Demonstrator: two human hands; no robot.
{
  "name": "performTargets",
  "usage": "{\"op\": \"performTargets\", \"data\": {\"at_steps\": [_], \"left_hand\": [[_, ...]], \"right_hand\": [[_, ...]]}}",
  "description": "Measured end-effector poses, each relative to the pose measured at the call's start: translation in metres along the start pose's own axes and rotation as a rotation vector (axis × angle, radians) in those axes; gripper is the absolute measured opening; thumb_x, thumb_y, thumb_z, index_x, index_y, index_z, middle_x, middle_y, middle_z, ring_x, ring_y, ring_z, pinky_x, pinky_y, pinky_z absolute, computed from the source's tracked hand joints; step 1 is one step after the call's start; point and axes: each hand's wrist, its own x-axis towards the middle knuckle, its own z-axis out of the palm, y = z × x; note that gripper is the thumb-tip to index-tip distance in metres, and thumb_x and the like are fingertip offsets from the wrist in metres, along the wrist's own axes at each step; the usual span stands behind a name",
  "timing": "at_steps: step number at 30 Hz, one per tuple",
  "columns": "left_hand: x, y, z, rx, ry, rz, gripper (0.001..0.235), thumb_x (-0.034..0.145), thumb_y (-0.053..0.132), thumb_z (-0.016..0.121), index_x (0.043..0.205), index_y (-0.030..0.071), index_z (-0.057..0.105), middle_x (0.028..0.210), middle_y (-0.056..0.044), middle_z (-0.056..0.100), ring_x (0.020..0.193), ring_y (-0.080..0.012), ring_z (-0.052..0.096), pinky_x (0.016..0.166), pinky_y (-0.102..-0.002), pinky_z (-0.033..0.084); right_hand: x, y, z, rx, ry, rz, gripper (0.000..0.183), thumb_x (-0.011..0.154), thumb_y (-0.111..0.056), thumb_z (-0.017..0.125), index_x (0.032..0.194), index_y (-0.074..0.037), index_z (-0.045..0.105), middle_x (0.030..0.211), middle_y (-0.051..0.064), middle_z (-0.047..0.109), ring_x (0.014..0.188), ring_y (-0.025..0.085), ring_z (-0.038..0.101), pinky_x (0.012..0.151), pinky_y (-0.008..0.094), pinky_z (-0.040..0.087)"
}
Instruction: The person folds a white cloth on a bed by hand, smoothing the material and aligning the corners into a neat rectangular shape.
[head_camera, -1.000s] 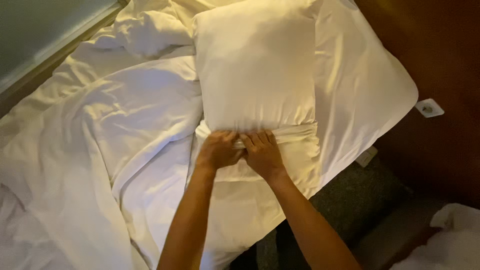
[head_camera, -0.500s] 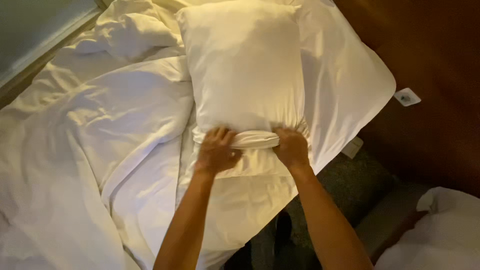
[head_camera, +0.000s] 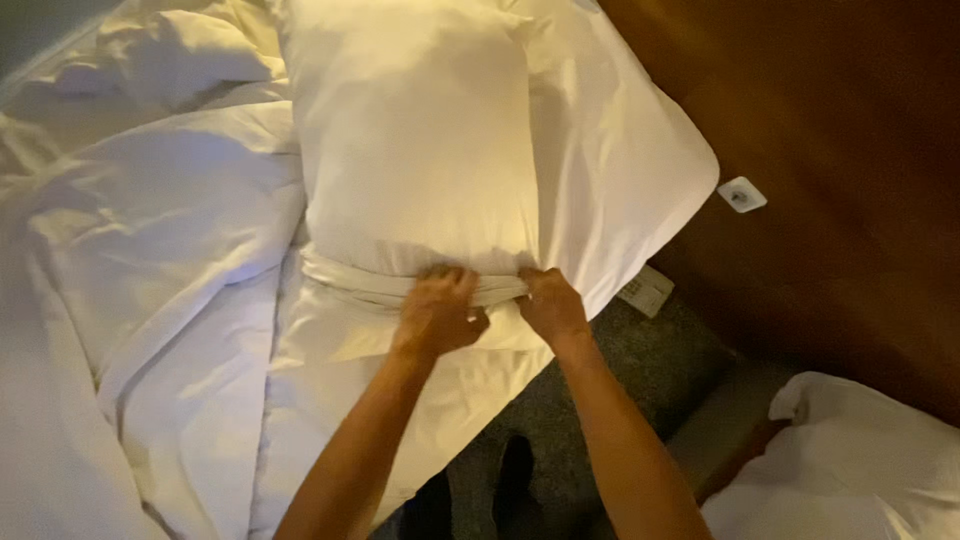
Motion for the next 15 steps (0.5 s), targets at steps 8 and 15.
{"op": "performTargets", "data": {"at_steps": [8, 15], "left_hand": [[-0.008, 0.031, 0.078, -0.009, -0.226, 0.045, 0.017, 0.08, 0.022, 0.073, 0.097, 0.017, 0.072, 0.077, -0.01, 0.074, 0.076, -0.0332, 0.077, 0.066, -0.049, 0.06], [-0.029, 0.017, 0.081, 0.023, -0.234, 0.081, 0.023, 0.075, 0.029, 0.066, 0.095, 0.019, 0.071, 0.081, -0.004, 0.075, 0.073, -0.0308, 0.076, 0.067, -0.047, 0.058]], "right_hand": [[-0.058, -0.013, -0.053, -0.044, 0.163, -0.712, 0.049, 0.08, -0.037, 0.082, 0.121, -0.014, 0.067, 0.125, 0.014, 0.063, 0.137, 0.037, 0.052, 0.121, 0.052, 0.038], [-0.053, 0.022, 0.024, -0.067, 0.112, -0.523, 0.037, 0.088, -0.031, 0.074, 0.119, -0.012, 0.068, 0.119, 0.008, 0.066, 0.135, 0.028, 0.055, 0.118, 0.041, 0.042]]}}
